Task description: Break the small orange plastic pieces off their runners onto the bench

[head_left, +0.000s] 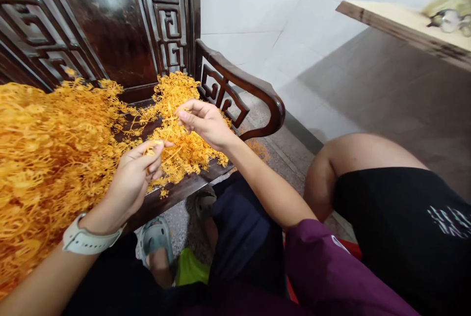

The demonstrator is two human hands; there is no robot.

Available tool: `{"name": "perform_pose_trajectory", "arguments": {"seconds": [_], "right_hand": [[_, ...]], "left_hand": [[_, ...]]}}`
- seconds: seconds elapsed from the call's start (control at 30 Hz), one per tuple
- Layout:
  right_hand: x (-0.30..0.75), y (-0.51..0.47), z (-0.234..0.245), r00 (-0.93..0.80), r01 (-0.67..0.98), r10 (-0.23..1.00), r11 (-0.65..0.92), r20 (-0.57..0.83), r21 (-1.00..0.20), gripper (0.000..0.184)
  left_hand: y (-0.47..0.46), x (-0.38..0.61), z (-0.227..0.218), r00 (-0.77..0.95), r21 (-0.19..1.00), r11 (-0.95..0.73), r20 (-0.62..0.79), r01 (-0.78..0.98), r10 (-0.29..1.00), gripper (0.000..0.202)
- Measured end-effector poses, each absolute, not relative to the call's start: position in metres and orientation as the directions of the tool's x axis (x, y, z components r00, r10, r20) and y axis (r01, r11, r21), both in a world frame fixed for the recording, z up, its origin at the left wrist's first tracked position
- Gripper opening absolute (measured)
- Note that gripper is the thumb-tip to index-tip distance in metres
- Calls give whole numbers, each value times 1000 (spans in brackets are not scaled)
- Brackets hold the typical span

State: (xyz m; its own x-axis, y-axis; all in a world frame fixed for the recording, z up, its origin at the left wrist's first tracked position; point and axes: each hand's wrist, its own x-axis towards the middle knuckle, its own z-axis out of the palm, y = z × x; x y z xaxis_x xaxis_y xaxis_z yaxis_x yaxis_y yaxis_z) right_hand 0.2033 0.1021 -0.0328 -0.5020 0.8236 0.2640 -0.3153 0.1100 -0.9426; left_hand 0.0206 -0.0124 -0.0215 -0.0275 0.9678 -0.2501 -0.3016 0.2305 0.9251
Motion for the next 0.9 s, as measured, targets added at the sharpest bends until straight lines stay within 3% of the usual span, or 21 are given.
{"name": "perform_pose_trajectory", "arguments": {"seconds": [0.13, 0.23, 0.47, 0.53, 0.63, 0.77, 0.9], "right_hand": [[200, 94, -27, -510, -341, 838, 8, 193, -940, 49], [191, 83, -26, -555, -280, 791, 113, 257, -953, 51], [174, 58, -24, -466, -149, 795, 363, 389, -920, 46], [173, 55, -21, -421, -88, 811, 409, 406, -908, 46], [173, 50, -17, -397, -87, 805, 446, 441, -891, 44], [171, 48, -15, -465, -227, 795, 317, 389, -921, 42], [172, 52, -15, -549, -327, 776, 143, 310, -934, 46]], "left_hand": [[-9, 14, -24, -93, 967, 114, -138, -229, 986, 13], [-9, 9, -23, -95, 982, -3, -15, -190, 995, 10], [-17, 5, -14, -48, 941, -92, 80, -327, 996, 35], [-19, 4, -13, -52, 954, -141, 132, -265, 990, 26], [-20, 5, -12, -96, 980, -196, 192, -34, 977, 21], [-21, 6, -9, -171, 957, -228, 258, 177, 951, 15], [-24, 7, -5, -166, 986, -165, 165, 10, 972, 14]]}}
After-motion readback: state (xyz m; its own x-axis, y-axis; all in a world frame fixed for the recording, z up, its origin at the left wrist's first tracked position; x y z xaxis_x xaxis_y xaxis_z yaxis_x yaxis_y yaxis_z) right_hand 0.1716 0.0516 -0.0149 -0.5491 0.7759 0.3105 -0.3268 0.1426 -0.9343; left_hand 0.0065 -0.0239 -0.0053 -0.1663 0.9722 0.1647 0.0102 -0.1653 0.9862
